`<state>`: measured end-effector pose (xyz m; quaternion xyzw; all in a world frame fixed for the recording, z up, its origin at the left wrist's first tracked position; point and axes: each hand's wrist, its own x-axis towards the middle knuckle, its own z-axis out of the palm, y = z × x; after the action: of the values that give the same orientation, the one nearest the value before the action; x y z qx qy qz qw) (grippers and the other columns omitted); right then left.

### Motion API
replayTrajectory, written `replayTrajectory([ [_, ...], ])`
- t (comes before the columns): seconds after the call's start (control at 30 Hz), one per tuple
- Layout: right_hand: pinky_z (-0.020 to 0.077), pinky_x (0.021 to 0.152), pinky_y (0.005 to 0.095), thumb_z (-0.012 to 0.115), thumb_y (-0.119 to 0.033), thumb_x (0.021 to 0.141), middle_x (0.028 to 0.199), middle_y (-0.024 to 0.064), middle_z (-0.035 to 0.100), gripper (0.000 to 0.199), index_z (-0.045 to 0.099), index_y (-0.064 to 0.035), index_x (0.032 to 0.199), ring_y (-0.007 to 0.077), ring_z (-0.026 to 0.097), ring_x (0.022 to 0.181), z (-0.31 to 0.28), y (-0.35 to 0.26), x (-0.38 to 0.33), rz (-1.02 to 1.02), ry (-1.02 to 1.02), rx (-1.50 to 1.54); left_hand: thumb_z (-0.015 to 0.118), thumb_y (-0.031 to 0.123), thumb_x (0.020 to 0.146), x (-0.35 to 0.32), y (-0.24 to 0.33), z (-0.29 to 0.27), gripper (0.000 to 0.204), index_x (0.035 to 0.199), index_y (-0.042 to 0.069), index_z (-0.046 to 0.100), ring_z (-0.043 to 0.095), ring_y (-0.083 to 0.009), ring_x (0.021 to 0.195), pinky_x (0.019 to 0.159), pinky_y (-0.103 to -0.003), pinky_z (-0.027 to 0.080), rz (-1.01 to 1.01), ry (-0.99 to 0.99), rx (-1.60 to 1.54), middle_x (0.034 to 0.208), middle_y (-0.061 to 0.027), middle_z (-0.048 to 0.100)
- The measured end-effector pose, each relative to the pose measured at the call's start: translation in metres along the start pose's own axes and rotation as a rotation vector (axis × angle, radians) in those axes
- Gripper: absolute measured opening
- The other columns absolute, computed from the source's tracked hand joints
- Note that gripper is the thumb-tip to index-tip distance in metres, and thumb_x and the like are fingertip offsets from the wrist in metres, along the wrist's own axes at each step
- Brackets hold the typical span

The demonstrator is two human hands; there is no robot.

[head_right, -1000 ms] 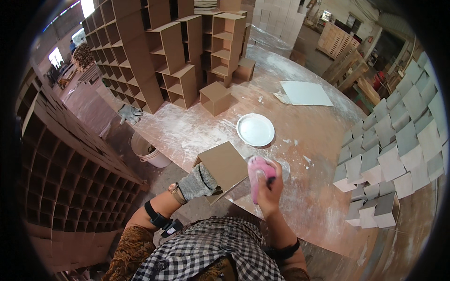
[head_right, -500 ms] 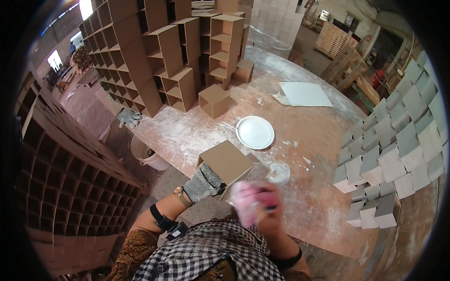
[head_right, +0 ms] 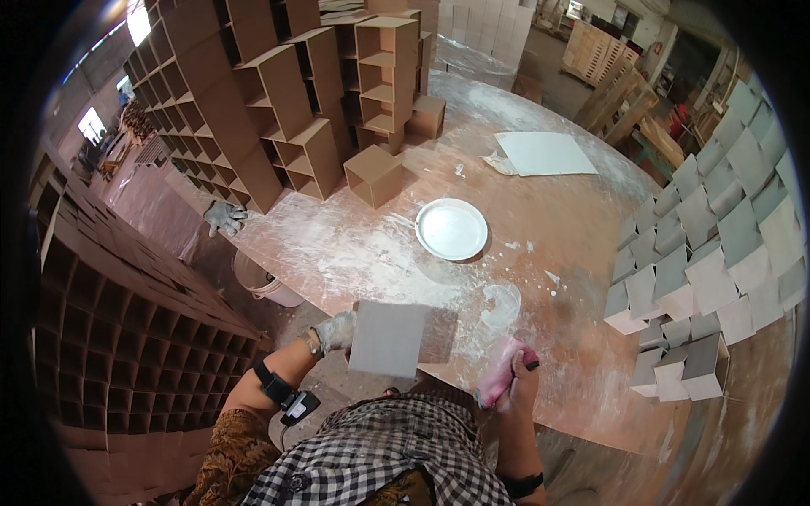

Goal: Applying a white finish or paint to the interior and exterior of small wooden boxes using a pink sponge.

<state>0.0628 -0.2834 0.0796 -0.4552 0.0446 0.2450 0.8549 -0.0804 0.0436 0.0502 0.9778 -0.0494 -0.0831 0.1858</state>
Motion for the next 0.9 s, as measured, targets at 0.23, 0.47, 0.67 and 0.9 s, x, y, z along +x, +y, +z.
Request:
replayTrajectory([
  [0.23, 0.0508, 0.078, 0.0369, 0.054, -0.013, 0.09, 0.101, 0.0102, 0.057, 0.025, 0.048, -0.0008, 0.111, 0.0223, 0.058, 0.09, -0.008, 0.01, 0.004, 0.118, 0.135, -0.038, 0.05, 0.017, 0.082, 0.051, -0.029, 0.05, 0.036, 0.116, 0.006, 0.055, 0.053, -0.0277, 0.108, 0.091, -0.035, 0.043, 0.001, 0.17, 0.14, 0.117, -0.0141, 0.056],
  [0.47, 0.0498, 0.081, 0.0385, 0.05, -0.012, 0.091, 0.104, 0.0132, 0.056, 0.025, 0.048, 0.0013, 0.112, 0.0248, 0.058, 0.092, -0.013, 0.022, 0.02, 0.21, 0.214, -0.089, 0.05, 0.02, 0.085, 0.04, 0.012, 0.023, 0.029, 0.108, 0.007, 0.062, 0.058, -0.0294, 0.099, 0.088, -0.036, 0.044, -0.236, 0.25, -0.303, 0.105, -0.0144, 0.062],
  [0.67, 0.0487, 0.083, 0.0366, 0.05, -0.008, 0.091, 0.103, 0.0115, 0.058, 0.022, 0.051, 0.0015, 0.111, 0.0229, 0.058, 0.092, 0.003, 0.035, 0.042, 0.279, 0.186, -0.077, 0.056, 0.036, 0.081, 0.054, -0.035, 0.025, 0.047, 0.12, 0.009, 0.055, 0.058, -0.0298, 0.101, 0.087, -0.035, 0.046, -0.102, -0.139, -0.086, 0.111, -0.0142, 0.06],
  [0.9, 0.0477, 0.08, 0.0323, 0.052, -0.008, 0.09, 0.098, 0.0078, 0.06, 0.019, 0.054, -0.0003, 0.107, 0.0182, 0.058, 0.089, 0.016, 0.023, 0.073, 0.25, 0.074, -0.145, 0.059, 0.036, 0.079, 0.074, -0.023, 0.067, 0.044, 0.113, 0.008, 0.058, 0.06, -0.0322, 0.096, 0.081, -0.041, 0.048, -0.072, 0.008, -0.071, 0.105, -0.0168, 0.062],
])
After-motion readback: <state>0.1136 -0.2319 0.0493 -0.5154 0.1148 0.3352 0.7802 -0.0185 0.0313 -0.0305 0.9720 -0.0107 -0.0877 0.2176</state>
